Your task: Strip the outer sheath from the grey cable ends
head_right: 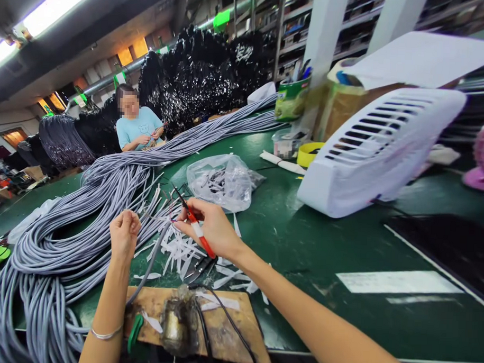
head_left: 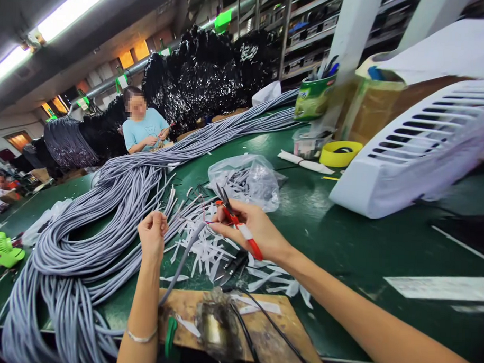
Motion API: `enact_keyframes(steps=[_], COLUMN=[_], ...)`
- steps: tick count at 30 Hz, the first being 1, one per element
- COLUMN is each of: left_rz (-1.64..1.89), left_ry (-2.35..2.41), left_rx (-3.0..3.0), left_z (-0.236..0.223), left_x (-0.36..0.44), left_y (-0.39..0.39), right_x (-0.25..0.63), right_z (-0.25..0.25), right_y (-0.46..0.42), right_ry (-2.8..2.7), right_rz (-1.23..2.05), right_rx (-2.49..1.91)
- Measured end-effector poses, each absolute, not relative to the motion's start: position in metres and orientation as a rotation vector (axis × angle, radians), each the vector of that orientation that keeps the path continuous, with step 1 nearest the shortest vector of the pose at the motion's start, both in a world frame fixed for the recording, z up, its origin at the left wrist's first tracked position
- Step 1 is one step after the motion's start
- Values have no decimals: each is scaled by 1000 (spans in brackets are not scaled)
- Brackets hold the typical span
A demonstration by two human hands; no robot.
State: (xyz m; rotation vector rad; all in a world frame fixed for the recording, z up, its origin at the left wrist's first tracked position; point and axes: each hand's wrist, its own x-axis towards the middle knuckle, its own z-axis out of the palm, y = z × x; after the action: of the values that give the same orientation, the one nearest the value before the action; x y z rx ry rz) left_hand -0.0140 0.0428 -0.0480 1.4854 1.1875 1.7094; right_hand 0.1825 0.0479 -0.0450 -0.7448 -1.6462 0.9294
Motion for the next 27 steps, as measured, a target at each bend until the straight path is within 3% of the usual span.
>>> enact_keyframes(steps=[6,12,27], left_rz=[1376,1563,1510], left_ry=[1207,1296,1291], left_rx=[1593,1544,1309], left_z=[-45,-47,-51], left_x=[-4,27,22], left_y=[35,25,22], right_x=[181,174,167], right_z=[-47,-48,-56], right_y=[47,40,34], right_ry=[-1655,-1722,-1754], right_rz=[905,877,699], right_rx=[-751,-763,-887])
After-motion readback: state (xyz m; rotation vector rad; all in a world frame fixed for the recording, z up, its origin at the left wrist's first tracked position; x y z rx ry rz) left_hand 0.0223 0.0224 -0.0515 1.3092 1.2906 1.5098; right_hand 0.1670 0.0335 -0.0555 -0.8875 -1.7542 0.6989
